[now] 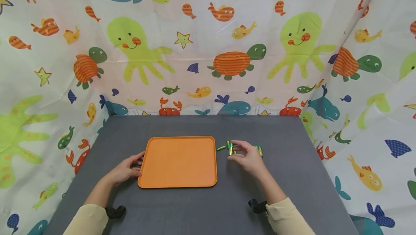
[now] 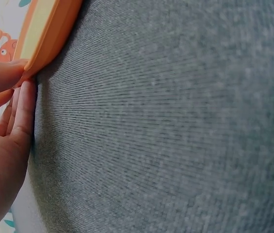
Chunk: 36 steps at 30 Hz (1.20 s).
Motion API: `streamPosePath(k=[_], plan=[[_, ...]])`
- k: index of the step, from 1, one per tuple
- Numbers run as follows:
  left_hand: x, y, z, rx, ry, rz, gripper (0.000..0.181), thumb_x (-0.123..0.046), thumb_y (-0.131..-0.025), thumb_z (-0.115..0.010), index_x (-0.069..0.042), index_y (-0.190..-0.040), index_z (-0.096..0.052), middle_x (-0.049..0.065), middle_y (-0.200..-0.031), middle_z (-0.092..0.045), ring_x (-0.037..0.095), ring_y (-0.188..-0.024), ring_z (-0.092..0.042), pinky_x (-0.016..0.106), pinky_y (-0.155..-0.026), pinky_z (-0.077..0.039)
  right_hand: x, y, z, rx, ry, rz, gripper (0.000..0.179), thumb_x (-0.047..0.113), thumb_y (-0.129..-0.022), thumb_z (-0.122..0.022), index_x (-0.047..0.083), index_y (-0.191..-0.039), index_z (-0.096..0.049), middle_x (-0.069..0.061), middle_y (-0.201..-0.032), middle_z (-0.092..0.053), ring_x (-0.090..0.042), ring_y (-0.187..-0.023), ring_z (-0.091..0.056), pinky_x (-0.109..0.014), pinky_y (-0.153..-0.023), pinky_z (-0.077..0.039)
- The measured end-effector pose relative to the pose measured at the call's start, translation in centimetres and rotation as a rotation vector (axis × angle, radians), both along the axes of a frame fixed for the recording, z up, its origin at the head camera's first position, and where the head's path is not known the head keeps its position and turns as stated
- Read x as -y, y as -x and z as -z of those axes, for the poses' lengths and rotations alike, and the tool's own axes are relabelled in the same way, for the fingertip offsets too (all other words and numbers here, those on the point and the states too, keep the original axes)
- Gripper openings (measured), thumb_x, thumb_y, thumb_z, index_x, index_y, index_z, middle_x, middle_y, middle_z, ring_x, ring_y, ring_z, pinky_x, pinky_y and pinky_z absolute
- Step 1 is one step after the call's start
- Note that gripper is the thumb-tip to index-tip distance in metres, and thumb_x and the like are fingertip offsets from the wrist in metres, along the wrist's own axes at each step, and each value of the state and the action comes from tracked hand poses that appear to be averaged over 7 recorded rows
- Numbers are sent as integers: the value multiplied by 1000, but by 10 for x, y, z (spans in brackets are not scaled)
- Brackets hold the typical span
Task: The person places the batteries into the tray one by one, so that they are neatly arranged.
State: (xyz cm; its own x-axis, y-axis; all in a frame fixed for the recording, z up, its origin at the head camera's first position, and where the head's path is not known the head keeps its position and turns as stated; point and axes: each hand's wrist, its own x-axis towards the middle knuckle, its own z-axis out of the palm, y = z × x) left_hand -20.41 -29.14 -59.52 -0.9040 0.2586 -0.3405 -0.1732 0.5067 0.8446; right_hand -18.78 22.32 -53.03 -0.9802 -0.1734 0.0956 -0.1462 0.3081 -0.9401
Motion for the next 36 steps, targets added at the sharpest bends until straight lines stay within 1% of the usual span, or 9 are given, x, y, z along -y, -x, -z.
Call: streamPosePath(k=[5, 7, 10, 13, 17, 21, 26, 31, 36], plan=[[1, 0, 0, 9, -2, -3, 93, 3, -82, -73, -16, -161, -28, 15, -142, -42, 30, -121, -52, 43, -99, -54, 17, 3, -2, 4, 54, -45, 61, 3, -80, -83, -1, -136, -60, -25, -132, -60, -35, -113, -67, -27, -84, -60], [2, 1, 0, 10, -5, -5, 92, 3, -82, -73, -16, -161, -29, 14, -142, -42, 29, -122, -51, 42, -99, -54, 23, 4, -3, 4, 39, -58, 61, 4, -81, -82, 0, -137, -59, -24, -132, -61, -34, -113, -67, -28, -83, -60], [2, 1, 1, 14, -11, -3, 92, 2, -83, -73, -17, -161, -28, 15, -144, -42, 30, -123, -50, 41, -98, -54, 31, 8, -3, -1, 11, -69, 60, 4, -80, -83, 3, -136, -60, -22, -132, -62, -38, -114, -66, -31, -84, -60], [1, 2, 1, 28, -15, -8, 92, 1, -84, -73, -20, -161, -29, 13, -144, -42, 30, -123, -50, 39, -97, -55, 40, 12, -5, -13, -37, -71, 58, 6, -80, -84, 6, -134, -63, -18, -132, -63, -39, -114, -66, -33, -84, -60], [0, 3, 1, 29, -19, -6, 92, 0, -84, -73, -21, -161, -28, 13, -144, -42, 31, -123, -51, 39, -96, -55, 52, 19, -7, -5, -61, -89, 56, 9, -81, -83, 8, -134, -63, -17, -129, -65, -36, -113, -66, -33, -85, -60], [2, 1, 0, 13, -19, 1, 92, 2, -83, -73, -18, -161, -28, 14, -144, -41, 30, -123, -49, 41, -98, -54, 63, 23, -8, 19, -77, -103, 57, 12, -81, -84, 12, -134, -64, -16, -122, -68, -32, -110, -68, -35, -84, -61], [2, 1, 0, -5, -19, 15, 91, 2, -83, -72, -15, -161, -28, 15, -143, -42, 30, -122, -48, 40, -99, -54, 74, 26, -10, 18, -106, -99, 57, 13, -80, -85, 12, -133, -64, -14, -120, -69, -38, -113, -67, -37, -82, -61], [3, 2, -1, -13, -30, 24, 91, 1, -83, -72, -15, -161, -27, 16, -143, -42, 31, -122, -47, 38, -97, -55, 87, 28, -12, 24, -54, -116, 56, 9, -81, -84, 12, -133, -65, -17, -121, -68, -36, -110, -68, -37, -83, -61], [4, 1, 1, -7, -29, 26, 91, 0, -84, -73, -16, -161, -27, 15, -144, -41, 30, -123, -46, 38, -98, -54, 97, 29, -13, 45, -18, -138, 55, 9, -80, -85, 15, -131, -66, -12, -127, -64, -31, -111, -68, -36, -85, -61]])
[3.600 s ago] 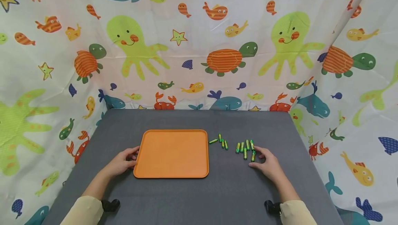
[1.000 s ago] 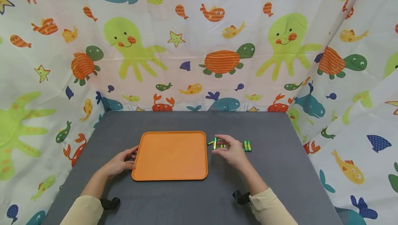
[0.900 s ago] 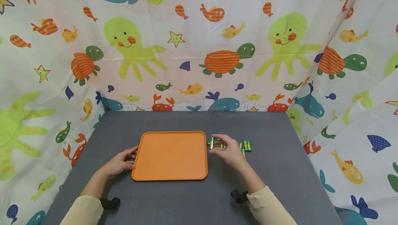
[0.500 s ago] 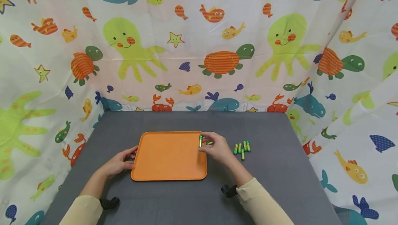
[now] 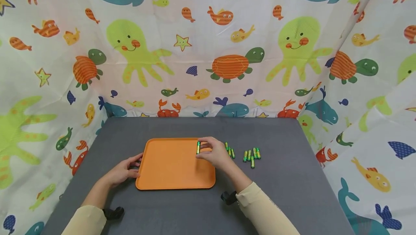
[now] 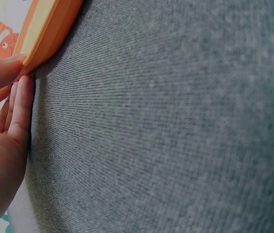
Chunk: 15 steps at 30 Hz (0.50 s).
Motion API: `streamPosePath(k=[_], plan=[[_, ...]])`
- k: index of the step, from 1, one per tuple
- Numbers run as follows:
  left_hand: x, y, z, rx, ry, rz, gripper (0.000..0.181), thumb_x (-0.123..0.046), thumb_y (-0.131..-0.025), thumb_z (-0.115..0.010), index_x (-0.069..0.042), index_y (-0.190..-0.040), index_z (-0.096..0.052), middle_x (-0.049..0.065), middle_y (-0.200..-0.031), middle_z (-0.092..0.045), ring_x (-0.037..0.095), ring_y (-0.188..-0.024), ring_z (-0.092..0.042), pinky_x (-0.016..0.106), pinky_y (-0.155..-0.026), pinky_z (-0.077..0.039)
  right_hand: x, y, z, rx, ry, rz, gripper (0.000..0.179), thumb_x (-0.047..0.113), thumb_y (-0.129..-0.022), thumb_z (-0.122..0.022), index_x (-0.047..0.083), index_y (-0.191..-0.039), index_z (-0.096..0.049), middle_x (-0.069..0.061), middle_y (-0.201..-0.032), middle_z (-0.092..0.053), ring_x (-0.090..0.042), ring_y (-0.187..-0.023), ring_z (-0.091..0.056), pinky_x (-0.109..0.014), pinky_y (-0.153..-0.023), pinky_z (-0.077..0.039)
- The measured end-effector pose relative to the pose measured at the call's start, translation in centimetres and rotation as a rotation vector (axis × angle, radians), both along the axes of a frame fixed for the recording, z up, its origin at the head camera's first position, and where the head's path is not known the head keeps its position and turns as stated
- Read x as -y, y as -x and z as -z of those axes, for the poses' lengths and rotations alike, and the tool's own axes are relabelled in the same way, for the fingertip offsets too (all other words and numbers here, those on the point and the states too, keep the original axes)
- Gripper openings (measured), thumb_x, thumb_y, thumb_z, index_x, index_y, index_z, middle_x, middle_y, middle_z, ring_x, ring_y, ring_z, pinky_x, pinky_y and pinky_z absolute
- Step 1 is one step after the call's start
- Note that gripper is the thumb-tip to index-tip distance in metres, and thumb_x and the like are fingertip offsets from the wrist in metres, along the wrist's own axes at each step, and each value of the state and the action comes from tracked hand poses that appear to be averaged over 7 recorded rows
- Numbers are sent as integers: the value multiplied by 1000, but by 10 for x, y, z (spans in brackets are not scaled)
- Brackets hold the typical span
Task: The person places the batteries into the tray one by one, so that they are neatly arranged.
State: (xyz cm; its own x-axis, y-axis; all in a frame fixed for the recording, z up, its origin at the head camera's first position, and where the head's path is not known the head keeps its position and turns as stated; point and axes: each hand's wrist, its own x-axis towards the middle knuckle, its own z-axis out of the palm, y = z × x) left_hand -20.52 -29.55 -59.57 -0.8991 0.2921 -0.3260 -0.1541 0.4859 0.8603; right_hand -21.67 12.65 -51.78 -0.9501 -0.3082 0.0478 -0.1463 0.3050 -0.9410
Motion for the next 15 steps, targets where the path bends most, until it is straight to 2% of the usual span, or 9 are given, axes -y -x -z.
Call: streamPosePath(k=[7, 15], plan=[[-1, -2, 1, -4, -28, 9, 90, -3, -85, -74, -15, -161, -27, 15, -147, -40, 30, -124, -44, 38, -97, -53, 9, -1, 5, 27, 49, 4, 55, 9, -80, -84, 14, -132, -65, -13, -128, -62, -34, -114, -66, -39, -86, -60], [1, -2, 1, 6, -24, -4, 89, -2, -87, -73, -16, -161, -26, 15, -149, -39, 30, -125, -43, 37, -95, -53, 30, -4, 10, 31, 24, 1, 53, 6, -80, -83, 14, -130, -66, -9, -125, -63, -32, -110, -68, -35, -85, -60]])
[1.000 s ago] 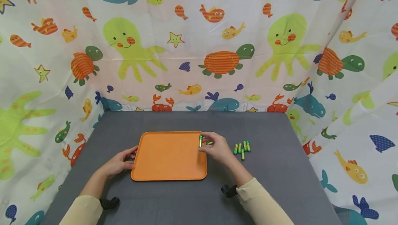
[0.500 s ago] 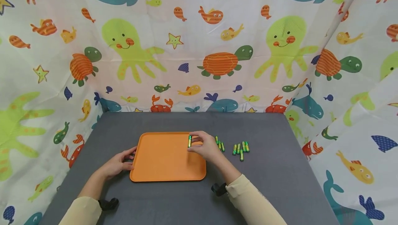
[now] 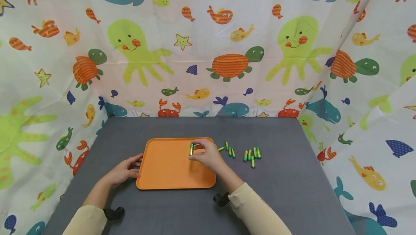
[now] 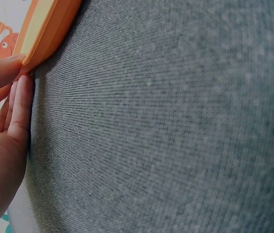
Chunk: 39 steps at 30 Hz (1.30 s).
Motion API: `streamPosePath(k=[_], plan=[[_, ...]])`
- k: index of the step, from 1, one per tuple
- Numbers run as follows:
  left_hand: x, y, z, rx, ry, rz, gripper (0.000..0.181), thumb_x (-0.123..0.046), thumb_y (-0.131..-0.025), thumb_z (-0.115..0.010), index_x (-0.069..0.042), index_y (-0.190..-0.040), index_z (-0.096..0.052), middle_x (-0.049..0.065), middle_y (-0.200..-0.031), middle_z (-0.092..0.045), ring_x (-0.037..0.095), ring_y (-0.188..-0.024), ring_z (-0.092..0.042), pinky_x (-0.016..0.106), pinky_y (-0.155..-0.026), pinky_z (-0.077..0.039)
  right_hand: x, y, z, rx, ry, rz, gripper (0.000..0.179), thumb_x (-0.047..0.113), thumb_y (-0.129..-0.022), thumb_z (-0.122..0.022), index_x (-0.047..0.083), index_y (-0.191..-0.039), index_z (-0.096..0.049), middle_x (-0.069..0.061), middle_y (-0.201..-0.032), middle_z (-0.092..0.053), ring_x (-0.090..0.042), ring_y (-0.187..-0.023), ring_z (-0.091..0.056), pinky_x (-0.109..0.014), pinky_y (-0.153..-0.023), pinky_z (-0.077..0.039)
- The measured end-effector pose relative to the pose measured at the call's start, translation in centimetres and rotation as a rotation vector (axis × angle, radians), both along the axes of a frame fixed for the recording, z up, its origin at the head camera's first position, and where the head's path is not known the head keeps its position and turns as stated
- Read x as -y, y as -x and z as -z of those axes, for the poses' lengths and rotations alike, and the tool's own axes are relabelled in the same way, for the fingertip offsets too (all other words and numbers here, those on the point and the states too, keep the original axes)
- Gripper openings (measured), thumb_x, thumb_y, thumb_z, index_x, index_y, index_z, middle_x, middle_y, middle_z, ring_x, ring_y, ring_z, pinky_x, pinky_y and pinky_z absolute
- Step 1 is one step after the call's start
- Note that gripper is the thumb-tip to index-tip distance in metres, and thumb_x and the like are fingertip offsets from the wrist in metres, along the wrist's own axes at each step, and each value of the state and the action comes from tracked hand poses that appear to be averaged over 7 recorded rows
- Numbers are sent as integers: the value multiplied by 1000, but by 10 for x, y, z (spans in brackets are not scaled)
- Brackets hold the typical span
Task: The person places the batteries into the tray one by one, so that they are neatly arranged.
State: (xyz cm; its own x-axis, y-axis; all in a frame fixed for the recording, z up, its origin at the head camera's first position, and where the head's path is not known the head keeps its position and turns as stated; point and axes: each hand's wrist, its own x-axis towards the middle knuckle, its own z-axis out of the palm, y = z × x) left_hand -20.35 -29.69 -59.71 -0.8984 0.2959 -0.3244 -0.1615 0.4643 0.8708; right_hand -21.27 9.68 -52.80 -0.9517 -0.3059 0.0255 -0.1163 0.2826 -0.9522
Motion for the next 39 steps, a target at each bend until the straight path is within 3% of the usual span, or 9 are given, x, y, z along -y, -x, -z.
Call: streamPosePath(k=[6, 13, 20, 26, 39], plan=[[1, -1, 1, -7, 0, 5, 89, -2, -86, -73, -13, -161, -27, 16, -149, -39, 31, -125, -43, 36, -93, -53, 18, 6, 6, 12, 34, -29, 54, 4, -81, -82, 11, -131, -65, -8, -126, -60, -31, -113, -65, -31, -83, -60], [0, 1, -1, -2, 5, 0, 90, -2, -86, -72, -15, -162, -25, 15, -148, -39, 31, -125, -44, 37, -96, -53, 38, 15, 11, -21, -20, -33, 54, 12, -81, -85, 12, -131, -65, -8, -126, -62, -37, -115, -65, -36, -82, -60], [0, 2, 3, -7, 7, 13, 89, -2, -86, -73, -16, -161, -27, 14, -146, -40, 30, -124, -45, 33, -97, -53, 56, 17, 23, 37, -38, -33, 52, 9, -82, -83, 14, -131, -65, -6, -127, -60, -34, -117, -63, -35, -83, -59], [3, 0, 2, -5, -5, -1, 90, -3, -86, -74, -15, -161, -27, 15, -147, -40, 30, -125, -44, 36, -98, -53, 78, 18, 31, 60, -40, -54, 54, 6, -81, -83, 8, -131, -65, -11, -130, -58, -35, -118, -63, -37, -85, -59], [-1, 0, -1, 41, -10, -37, 90, 0, -85, -73, -18, -161, -29, 15, -145, -40, 30, -125, -46, 41, -98, -53, 101, 27, 48, 34, -164, -56, 56, 9, -81, -84, 5, -133, -64, -7, -125, -63, -26, -111, -66, -30, -84, -57]])
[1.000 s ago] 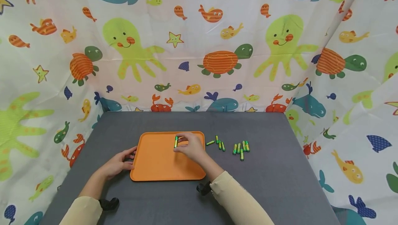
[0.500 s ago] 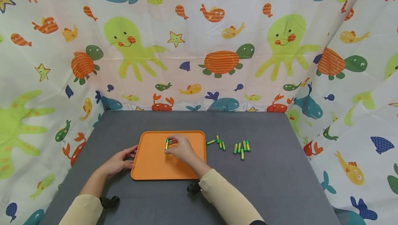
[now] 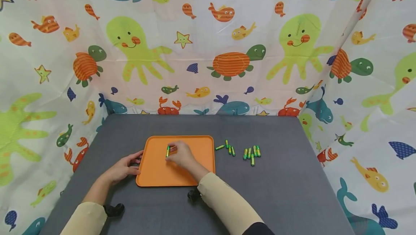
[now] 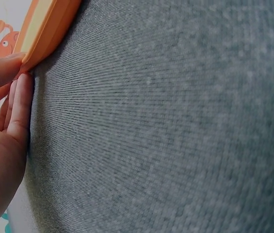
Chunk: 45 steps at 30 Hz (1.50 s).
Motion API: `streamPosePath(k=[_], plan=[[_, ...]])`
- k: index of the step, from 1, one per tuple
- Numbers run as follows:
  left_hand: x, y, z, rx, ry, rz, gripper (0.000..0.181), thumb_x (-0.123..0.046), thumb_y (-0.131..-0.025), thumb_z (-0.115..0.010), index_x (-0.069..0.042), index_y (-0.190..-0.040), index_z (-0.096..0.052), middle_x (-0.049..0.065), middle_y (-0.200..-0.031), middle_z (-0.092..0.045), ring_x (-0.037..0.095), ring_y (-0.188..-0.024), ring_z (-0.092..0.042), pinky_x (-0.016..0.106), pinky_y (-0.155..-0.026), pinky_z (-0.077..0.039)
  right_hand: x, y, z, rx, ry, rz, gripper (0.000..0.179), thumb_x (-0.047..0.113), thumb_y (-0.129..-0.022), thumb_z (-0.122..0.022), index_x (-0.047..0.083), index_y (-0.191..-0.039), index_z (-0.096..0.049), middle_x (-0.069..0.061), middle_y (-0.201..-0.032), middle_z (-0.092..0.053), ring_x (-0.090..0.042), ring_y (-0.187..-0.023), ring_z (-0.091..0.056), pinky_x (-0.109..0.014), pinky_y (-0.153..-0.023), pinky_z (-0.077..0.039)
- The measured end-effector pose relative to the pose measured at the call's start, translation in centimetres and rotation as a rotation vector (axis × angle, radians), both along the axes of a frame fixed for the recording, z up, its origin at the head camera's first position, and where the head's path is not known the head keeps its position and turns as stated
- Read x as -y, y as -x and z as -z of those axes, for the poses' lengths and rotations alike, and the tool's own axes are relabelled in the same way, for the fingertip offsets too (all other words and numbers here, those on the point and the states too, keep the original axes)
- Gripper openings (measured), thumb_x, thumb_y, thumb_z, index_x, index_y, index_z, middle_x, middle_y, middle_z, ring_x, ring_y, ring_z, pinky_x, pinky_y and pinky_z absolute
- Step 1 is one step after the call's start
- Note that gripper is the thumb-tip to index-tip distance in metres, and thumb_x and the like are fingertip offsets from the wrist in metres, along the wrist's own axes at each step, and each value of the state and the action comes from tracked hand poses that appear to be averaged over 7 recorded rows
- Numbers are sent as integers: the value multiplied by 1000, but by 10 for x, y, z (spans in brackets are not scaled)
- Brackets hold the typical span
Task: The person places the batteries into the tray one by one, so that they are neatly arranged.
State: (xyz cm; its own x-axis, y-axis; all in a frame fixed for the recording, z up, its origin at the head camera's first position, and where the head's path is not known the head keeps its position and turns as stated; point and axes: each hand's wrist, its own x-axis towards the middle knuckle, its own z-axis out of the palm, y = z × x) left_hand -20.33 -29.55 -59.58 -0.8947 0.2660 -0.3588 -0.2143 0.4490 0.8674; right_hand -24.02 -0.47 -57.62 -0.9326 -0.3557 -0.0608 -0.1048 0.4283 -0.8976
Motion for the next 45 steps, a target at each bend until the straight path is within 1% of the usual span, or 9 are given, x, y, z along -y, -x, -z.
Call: streamPosePath(k=[5, 9, 12, 16, 20, 25, 31, 38, 45], plan=[[0, 0, -1, -9, 8, 10, 89, -2, -86, -73, -18, -161, -28, 15, -147, -40, 30, -126, -46, 43, -100, -53, 4, 4, 10, 9, -19, 14, 56, 11, -80, -85, 6, -132, -65, -7, -121, -63, -21, -108, -64, -32, -87, -57], [1, -1, 0, -18, 15, 14, 89, -4, -86, -74, -17, -161, -28, 16, -148, -40, 31, -127, -46, 43, -98, -53, 9, 5, 19, 18, -39, 17, 56, 11, -79, -86, 7, -130, -66, -5, -118, -62, -16, -102, -62, -28, -84, -56], [1, -1, 0, -17, 12, 2, 89, -4, -86, -74, -17, -161, -29, 15, -147, -40, 31, -127, -45, 41, -97, -53, 12, 6, 23, 16, -64, 16, 56, 11, -79, -86, 7, -131, -66, -5, -116, -61, -13, -98, -60, -26, -82, -56], [0, 0, 2, -14, -2, 4, 89, -2, -86, -73, -17, -161, -28, 15, -147, -40, 31, -127, -45, 40, -98, -53, 14, 6, 25, 10, -96, 25, 56, 11, -79, -86, 8, -131, -66, -3, -114, -60, -11, -95, -58, -24, -79, -54], [-1, -1, 3, -15, 3, 4, 89, -2, -86, -73, -16, -161, -28, 16, -147, -39, 31, -127, -44, 40, -99, -53, 15, 5, 24, 9, -109, 33, 58, 10, -78, -87, 9, -132, -65, -2, -114, -60, -10, -94, -58, -23, -79, -54], [-2, -2, 2, -7, 17, -8, 88, -3, -87, -73, -18, -161, -28, 15, -146, -39, 31, -127, -45, 41, -100, -53, 14, 4, 22, 10, -111, 22, 64, 10, -78, -87, 10, -137, -62, -3, -119, -60, -11, -95, -58, -23, -81, -53], [-2, -1, 4, -23, 41, -14, 87, -3, -86, -73, -18, -161, -30, 15, -146, -42, 30, -126, -45, 38, -96, -53, 14, 4, 21, 14, -133, 19, 69, 11, -77, -87, 12, -140, -59, -2, -117, -59, -11, -93, -55, -26, -83, -52], [-2, -3, 1, -35, 29, -5, 87, -2, -86, -72, -16, -160, -30, 15, -147, -41, 31, -126, -44, 38, -93, -53, 9, 4, 19, 25, -114, 14, 71, 9, -76, -88, 11, -141, -58, -5, -121, -60, -13, -96, -56, -29, -84, -53], [-3, -3, -1, -40, 37, -2, 87, -3, -85, -73, -14, -160, -31, 15, -148, -42, 30, -127, -44, 39, -94, -51, 3, 5, 16, 19, -106, 11, 71, 12, -76, -89, 11, -140, -58, -5, -117, -60, -17, -95, -54, -29, -81, -52]])
